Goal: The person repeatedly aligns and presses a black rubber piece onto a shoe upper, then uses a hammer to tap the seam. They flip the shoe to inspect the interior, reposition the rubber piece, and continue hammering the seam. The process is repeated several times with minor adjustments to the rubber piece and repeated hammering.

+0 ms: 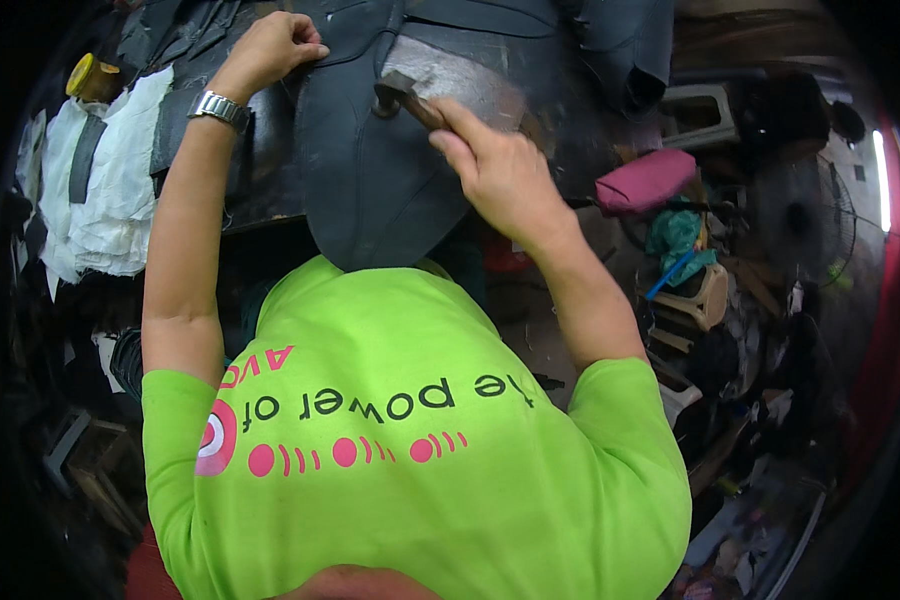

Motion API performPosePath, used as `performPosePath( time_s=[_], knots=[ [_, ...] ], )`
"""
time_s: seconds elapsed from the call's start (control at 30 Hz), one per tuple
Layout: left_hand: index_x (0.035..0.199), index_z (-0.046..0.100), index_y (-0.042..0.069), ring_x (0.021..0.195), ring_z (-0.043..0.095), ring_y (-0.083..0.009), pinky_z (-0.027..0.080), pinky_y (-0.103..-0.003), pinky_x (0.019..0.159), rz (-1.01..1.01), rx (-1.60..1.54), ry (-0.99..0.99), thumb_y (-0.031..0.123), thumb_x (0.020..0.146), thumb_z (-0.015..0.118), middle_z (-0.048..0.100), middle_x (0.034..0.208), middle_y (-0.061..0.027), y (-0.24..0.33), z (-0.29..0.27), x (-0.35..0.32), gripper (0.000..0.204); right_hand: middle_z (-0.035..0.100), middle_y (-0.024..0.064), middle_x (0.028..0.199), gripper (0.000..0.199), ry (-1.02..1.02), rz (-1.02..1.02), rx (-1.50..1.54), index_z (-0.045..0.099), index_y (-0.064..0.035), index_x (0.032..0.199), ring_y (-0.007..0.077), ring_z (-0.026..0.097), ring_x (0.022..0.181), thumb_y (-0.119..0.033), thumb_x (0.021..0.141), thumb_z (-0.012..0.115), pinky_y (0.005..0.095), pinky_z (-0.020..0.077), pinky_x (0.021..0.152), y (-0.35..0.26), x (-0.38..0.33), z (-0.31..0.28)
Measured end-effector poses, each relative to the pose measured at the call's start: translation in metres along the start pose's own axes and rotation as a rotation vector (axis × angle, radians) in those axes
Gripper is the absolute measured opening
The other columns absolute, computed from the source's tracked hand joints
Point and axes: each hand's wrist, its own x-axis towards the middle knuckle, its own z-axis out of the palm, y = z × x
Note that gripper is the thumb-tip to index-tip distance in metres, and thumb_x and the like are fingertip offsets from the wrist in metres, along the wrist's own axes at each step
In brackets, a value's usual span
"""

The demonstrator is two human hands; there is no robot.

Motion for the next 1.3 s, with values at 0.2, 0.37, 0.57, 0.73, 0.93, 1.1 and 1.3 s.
performPosePath(
  time_s=[0.2,0.37,0.57,0.73,0.93,1.1,1.3],
  knots=[
    [0.091,0.074,0.009,0.075,0.070,-0.0234,0.052,-0.037,0.070,-0.032,0.086,0.002,0.032,0.086,0.079,0.074,0.080,-0.0077,-0.002,0.007,-0.005,0.023,0.072,0.0227,0.093,0.036,0.128,-0.141,0.257,0.062,-0.0187,0.135,0.0463,0.068,0.089,-0.032,0.101,0.060,0.0453,0.0552,0.080,0.006,0.006,0.010],
    [0.111,0.070,0.014,0.087,0.071,-0.0237,0.055,-0.040,0.077,-0.008,0.299,0.269,0.028,0.084,0.081,0.073,0.099,-0.0062,0.020,0.000,-0.017,0.033,0.073,0.0162,0.116,0.034,0.164,0.055,0.088,0.064,-0.0050,0.132,0.0155,0.069,0.101,-0.019,0.101,0.063,0.0291,0.0525,0.089,0.052,0.011,-0.001],
    [0.124,0.062,0.006,0.110,0.064,-0.0313,0.052,-0.041,0.094,0.568,-0.154,0.093,0.031,0.086,0.078,0.064,0.123,-0.0150,0.081,0.045,-0.055,0.048,0.074,0.0167,0.105,0.041,0.430,0.264,-0.210,0.070,-0.0097,0.122,0.0336,0.071,0.091,-0.038,0.092,0.072,0.0396,0.0540,0.079,0.111,0.004,-0.023],
    [0.096,0.064,0.003,0.093,0.061,-0.0324,0.050,-0.043,0.083,0.603,0.046,0.013,0.043,0.086,0.075,0.059,0.093,-0.0133,0.102,0.060,-0.049,0.043,0.066,0.0217,0.111,0.059,0.374,0.133,0.241,0.053,-0.0081,0.142,0.0329,0.070,0.094,-0.041,0.096,0.068,0.0422,0.0564,0.080,0.102,0.032,-0.030],
    [0.076,0.058,0.006,0.062,0.059,-0.0277,0.045,-0.037,0.056,0.840,-0.232,0.284,0.041,0.082,0.079,0.053,0.074,-0.0087,0.118,0.021,-0.080,0.041,0.054,0.0363,0.125,0.091,-0.067,0.360,1.379,0.007,-0.0027,0.157,0.0460,0.064,0.114,-0.050,0.100,0.060,0.0567,0.0566,0.092,0.065,0.099,-0.027],
    [0.064,0.048,0.011,0.053,0.051,-0.0229,0.040,-0.033,0.050,1.012,-0.393,0.244,0.047,0.075,0.083,0.044,0.063,-0.0035,0.122,-0.023,-0.105,0.051,0.050,0.0362,0.131,0.069,-0.074,0.441,1.643,0.032,0.0013,0.146,0.0458,0.060,0.119,-0.030,0.096,0.069,0.0609,0.0522,0.101,0.065,0.167,-0.005],
    [0.066,0.057,0.010,0.052,0.053,-0.0212,0.039,-0.032,0.047,0.963,-0.431,0.333,0.037,0.077,0.087,0.051,0.062,-0.0035,0.110,-0.032,-0.116,0.042,0.062,0.0195,0.117,0.066,-0.077,0.264,1.975,0.040,-0.0042,0.143,0.0340,0.069,0.102,0.013,0.085,0.066,0.0515,0.0591,0.096,0.058,0.155,0.007]
  ],
)
